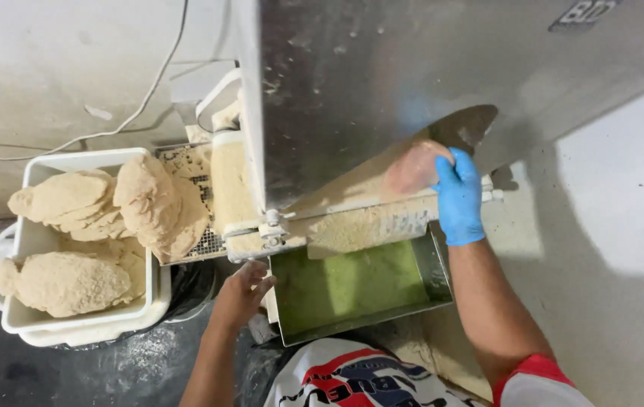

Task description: The person is breading chicken pieces by dipping them in a green liquid and then placing them into an industrial breading machine.

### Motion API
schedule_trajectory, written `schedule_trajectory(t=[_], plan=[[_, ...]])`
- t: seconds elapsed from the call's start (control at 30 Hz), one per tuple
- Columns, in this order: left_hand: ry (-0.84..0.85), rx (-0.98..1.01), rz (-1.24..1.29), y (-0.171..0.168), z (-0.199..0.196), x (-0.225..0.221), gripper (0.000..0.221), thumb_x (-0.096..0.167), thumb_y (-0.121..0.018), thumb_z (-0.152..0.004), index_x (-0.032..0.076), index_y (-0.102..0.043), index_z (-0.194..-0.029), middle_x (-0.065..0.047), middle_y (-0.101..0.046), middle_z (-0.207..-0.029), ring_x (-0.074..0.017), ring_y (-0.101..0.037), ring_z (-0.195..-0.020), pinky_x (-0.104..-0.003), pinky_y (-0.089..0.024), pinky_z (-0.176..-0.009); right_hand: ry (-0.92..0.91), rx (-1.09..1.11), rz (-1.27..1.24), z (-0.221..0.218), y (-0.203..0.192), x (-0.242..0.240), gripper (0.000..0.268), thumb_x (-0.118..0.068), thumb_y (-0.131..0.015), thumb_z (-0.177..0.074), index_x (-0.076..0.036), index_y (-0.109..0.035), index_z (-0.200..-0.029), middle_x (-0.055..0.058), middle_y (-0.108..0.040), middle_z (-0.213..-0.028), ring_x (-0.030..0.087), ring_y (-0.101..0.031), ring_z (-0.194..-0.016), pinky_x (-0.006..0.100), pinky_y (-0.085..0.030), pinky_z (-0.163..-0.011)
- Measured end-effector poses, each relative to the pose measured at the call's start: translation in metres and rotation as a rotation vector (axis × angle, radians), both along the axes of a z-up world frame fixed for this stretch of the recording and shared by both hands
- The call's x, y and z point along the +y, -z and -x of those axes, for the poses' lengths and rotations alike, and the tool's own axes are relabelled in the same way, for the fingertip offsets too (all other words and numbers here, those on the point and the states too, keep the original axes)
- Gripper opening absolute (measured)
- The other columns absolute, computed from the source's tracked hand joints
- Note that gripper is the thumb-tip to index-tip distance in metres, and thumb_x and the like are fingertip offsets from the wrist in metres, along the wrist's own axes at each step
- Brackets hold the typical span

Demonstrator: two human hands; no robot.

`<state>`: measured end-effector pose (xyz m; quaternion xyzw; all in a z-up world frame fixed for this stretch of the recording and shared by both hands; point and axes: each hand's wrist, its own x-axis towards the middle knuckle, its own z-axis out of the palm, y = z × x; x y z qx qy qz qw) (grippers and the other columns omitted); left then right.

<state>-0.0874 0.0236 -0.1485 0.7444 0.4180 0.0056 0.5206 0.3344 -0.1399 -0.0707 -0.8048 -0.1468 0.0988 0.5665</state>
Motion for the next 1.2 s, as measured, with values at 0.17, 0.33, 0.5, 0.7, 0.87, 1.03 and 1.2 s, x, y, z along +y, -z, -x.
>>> schedule_trajectory(t=[0.17,0.33,0.5,0.7,0.87,1.03,1.2], plan=[[-0.139,-0.012,-0.032,-0.006,0.015,0.029,0.041,0.032,-0.071,-0.102,0.008,-0.067,-0.135,-0.018,-0.079,-0.126,-0.0378,-0.074,-0.122,-0.054,-0.060,-0.102,-0.120,-0.310,0.227,0.001,0.018,0.057,0.038,-0.032,-0.068,-0.106,-0.016,-0.068,-0.140,0.020,-0.069,-0.135,0.041,-0.062,-0.131,0.060,-0.049,-0.113],[-0.260,-0.134,-0.201,-0.019,-0.005,0.056,0.057,0.029,-0.071,-0.101,0.002,-0.050,-0.148,-0.026,-0.066,-0.136,-0.0419,-0.070,-0.123,-0.055,-0.060,-0.102,-0.365,-0.156,0.284,0.106,0.048,0.045,0.041,-0.020,-0.063,-0.105,-0.021,-0.068,-0.146,0.011,-0.067,-0.147,0.033,-0.058,-0.140,0.052,-0.046,-0.121],[-0.312,-0.107,-0.301,-0.012,-0.052,0.121,0.079,0.030,-0.069,-0.102,-0.003,-0.033,-0.164,-0.036,-0.047,-0.155,-0.0522,-0.049,-0.143,-0.063,-0.041,-0.121,-0.607,-0.083,0.364,0.163,0.156,-0.007,0.038,-0.018,-0.071,-0.100,-0.021,-0.074,-0.138,0.014,-0.077,-0.131,0.034,-0.069,-0.126,0.052,-0.055,-0.110],[-0.352,0.206,-0.050,0.057,-0.102,0.201,0.084,0.057,-0.067,-0.095,0.009,-0.042,-0.160,-0.014,-0.079,-0.121,-0.0328,-0.073,-0.113,-0.043,-0.057,-0.086,-0.492,0.288,0.698,0.126,0.295,-0.043,0.039,-0.037,-0.067,-0.093,-0.032,-0.077,-0.130,-0.004,-0.081,-0.128,0.020,-0.077,-0.104,0.035,-0.057,-0.089],[-0.439,0.215,0.064,0.058,-0.105,0.225,0.041,0.035,-0.071,-0.099,0.003,-0.073,-0.125,-0.012,-0.077,-0.111,-0.0303,-0.072,-0.095,-0.040,-0.057,-0.074,-0.506,0.037,1.197,0.080,0.343,-0.030,0.080,-0.058,-0.074,-0.078,-0.010,-0.066,-0.141,0.018,-0.065,-0.147,0.037,-0.062,-0.137,0.043,-0.050,-0.118],[-0.407,0.178,-0.173,0.037,-0.101,0.204,0.037,0.025,-0.061,-0.099,0.006,-0.068,-0.130,-0.015,-0.076,-0.126,-0.0368,-0.070,-0.113,-0.047,-0.055,-0.092,-0.595,0.186,1.135,0.086,0.360,-0.048,0.101,-0.053,-0.085,-0.071,-0.021,-0.046,-0.159,0.013,-0.048,-0.162,0.036,-0.056,-0.144,0.045,-0.051,-0.116],[-0.440,0.067,-0.192,-0.015,-0.099,0.185,0.029,0.017,-0.057,-0.101,0.005,-0.067,-0.125,-0.019,-0.077,-0.117,-0.0384,-0.072,-0.102,-0.049,-0.057,-0.087,-0.755,0.070,1.168,0.107,0.407,-0.047,0.094,-0.055,-0.083,-0.078,-0.017,-0.048,-0.156,0.011,-0.051,-0.160,0.033,-0.055,-0.144,0.045,-0.049,-0.118]])
